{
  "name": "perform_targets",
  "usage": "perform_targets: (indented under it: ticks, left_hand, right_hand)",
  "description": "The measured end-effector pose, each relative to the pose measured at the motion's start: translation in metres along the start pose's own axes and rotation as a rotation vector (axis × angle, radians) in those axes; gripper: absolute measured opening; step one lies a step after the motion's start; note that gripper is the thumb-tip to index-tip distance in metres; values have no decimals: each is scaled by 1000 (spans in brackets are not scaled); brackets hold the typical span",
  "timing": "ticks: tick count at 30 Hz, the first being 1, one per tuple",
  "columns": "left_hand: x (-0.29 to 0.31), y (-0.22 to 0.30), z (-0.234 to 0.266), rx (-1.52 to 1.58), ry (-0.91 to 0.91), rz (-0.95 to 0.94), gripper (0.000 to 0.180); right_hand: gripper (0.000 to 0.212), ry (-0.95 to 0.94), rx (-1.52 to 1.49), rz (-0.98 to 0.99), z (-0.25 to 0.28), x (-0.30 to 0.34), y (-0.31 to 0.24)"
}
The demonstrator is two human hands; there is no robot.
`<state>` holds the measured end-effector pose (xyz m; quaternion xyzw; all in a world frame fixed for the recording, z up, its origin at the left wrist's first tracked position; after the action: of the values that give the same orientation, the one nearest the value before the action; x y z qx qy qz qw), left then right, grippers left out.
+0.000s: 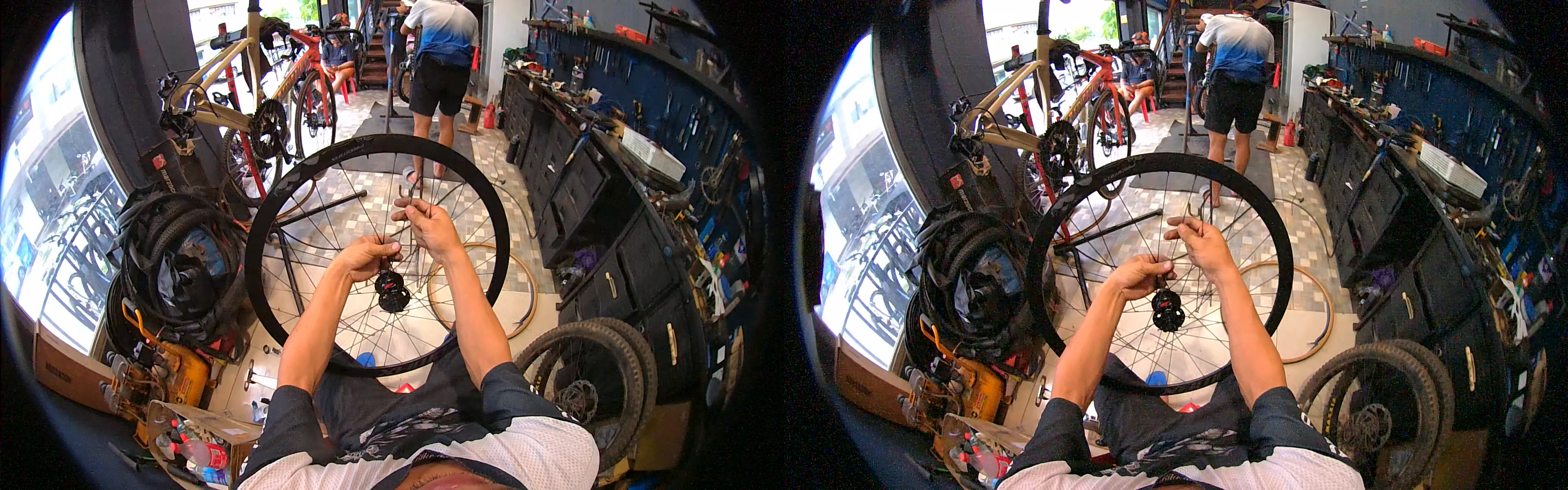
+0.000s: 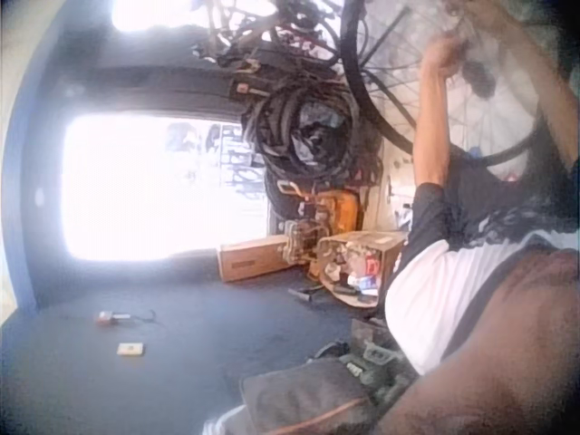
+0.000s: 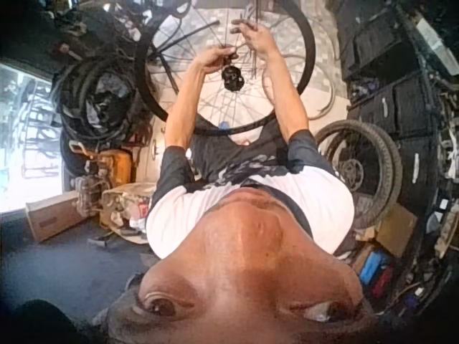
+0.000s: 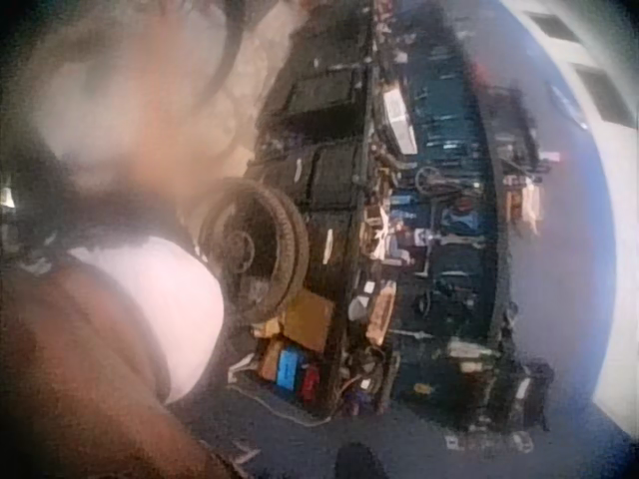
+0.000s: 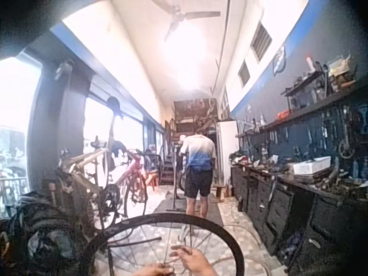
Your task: The person threads and tensions spokes on a bicycle wheel rim, rotating the wheel to access different sections. They manipulate the hub and spokes by hand, occasionally adjusting the rim position while working in a bicycle repair shop.
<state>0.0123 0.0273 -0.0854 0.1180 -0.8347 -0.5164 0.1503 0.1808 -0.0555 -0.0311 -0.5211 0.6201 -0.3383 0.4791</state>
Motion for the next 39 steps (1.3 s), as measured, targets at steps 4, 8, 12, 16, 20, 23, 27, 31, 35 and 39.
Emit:
perform_targets:
  ticks: [4,8,12,16,20,23,27,31,35,39]
  left_hand:
    - [2,-1,-2,19,-10,-30,22]
    - [3,1,-7,5,-11,-32,26]
    - [8,4,-8,-15,2,-47,33]
    - [6,2,-8,6,-15,-61,33]
    - [5,1,-4,2,-19,-66,31]
    - [0,-2,-2,15,-13,-57,27]
    - [2,0,-2,10,-17,-19,25]
    - [5,-1,-7,23,2,-58,22]
    - [7,1,-16,24,30,-70,27]
    - [8,1,-5,-45,0,-85,30]
  right_hand:
    - [23,8,131,-6,3,-3,-4]
    - [25,106,182,21,12,-7,2]
    - [25,134,186,65,8,-9,1]
    - [25,156,196,89,6,-10,3]
    - [21,181,210,111,-1,-11,7]
    - [21,205,261,145,4,-11,10]
    - [26,169,129,169,8,-14,8]
    - [24,98,97,153,8,-12,1]
    - [21,144,141,132,13,-11,2]
    - [21,142,164,82,0,-6,-5]
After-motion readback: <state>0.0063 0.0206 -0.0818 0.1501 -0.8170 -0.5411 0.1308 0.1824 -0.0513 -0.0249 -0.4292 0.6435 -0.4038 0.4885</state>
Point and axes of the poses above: each hand's wrist, its own x-axis away from the middle knuckle, its own z-axis out of the back of the hand, y = z × x, the point moved 3 cm from there along -x, towards the middle knuckle, and after that the axes turned 6 degrees about -y, right-handed, at the moved point
